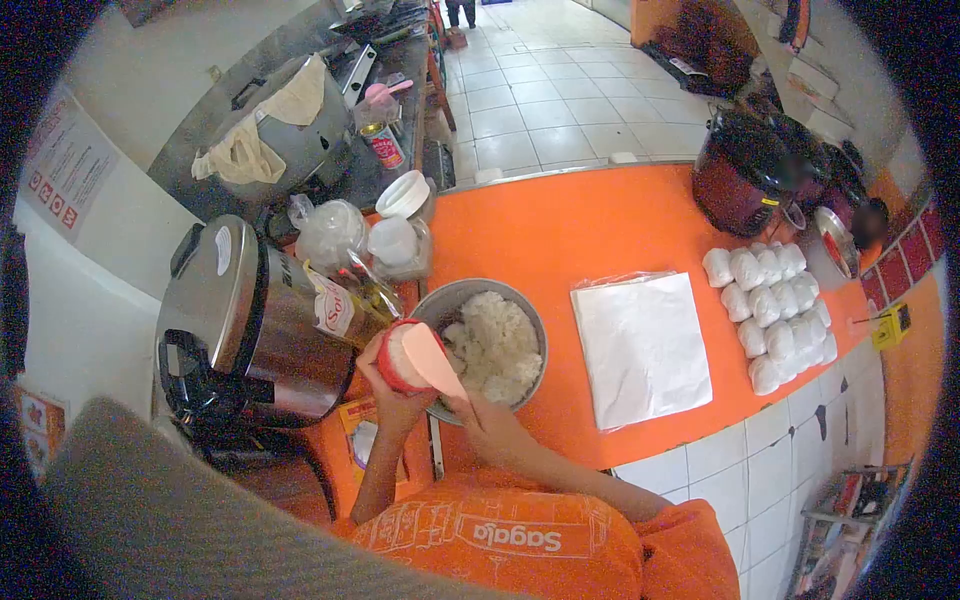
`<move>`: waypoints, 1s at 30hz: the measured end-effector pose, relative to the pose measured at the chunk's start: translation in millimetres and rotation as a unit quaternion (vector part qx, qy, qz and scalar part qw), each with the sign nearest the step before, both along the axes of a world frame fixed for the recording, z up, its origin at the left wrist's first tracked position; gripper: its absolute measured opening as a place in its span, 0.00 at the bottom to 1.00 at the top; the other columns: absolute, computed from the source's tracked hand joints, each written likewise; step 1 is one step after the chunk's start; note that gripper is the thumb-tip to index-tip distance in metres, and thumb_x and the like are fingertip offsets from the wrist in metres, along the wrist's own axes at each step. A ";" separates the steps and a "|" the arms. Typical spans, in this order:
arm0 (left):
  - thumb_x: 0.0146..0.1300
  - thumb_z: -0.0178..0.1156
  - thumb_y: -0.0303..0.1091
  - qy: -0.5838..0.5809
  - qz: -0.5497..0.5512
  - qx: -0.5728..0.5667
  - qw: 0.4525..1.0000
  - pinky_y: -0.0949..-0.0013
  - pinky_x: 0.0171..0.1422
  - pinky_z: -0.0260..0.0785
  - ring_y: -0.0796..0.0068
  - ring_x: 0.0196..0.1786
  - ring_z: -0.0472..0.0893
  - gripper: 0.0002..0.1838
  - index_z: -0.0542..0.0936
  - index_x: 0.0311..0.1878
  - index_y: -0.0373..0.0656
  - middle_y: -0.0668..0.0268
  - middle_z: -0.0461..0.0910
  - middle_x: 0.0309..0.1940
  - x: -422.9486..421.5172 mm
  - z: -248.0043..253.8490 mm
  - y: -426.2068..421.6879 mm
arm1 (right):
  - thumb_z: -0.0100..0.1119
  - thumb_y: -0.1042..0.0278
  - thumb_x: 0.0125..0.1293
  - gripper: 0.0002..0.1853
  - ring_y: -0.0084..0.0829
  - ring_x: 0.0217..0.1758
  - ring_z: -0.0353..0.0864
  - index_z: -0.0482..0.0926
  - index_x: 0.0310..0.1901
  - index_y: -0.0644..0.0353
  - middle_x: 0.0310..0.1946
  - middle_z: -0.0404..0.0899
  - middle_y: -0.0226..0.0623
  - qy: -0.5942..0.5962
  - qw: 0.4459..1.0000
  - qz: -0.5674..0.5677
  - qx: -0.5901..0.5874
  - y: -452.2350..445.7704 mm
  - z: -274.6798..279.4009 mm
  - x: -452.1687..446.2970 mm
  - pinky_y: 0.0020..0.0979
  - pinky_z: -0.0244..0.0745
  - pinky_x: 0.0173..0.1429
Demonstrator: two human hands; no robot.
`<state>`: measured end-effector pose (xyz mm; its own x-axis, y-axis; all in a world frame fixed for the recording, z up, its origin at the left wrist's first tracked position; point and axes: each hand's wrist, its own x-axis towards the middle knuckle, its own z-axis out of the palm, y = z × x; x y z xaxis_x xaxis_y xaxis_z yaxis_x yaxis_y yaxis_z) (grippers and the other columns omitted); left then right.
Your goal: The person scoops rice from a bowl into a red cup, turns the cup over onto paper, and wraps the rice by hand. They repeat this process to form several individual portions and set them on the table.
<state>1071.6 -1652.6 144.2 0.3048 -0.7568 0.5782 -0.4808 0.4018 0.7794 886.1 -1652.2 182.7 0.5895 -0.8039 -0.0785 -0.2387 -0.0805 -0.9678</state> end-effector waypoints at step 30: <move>0.54 0.68 0.34 0.063 -0.478 0.336 0.810 0.58 0.71 0.56 0.62 0.65 0.68 0.36 0.66 0.66 0.44 0.59 0.68 0.63 -127.2 96.7 4.8 | 0.74 0.56 0.42 0.43 0.49 0.53 0.69 0.66 0.61 0.56 0.53 0.66 0.48 0.341 0.865 -0.233 -0.285 -112.8 -80.8 -231.1 0.45 0.70 0.56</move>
<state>944.4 -1647.8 240.9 -0.5801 -0.8130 -0.0511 -0.0998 0.0087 0.9950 654.9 -1765.1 101.9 0.1644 -0.9644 0.2072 -0.8733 -0.2400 -0.4240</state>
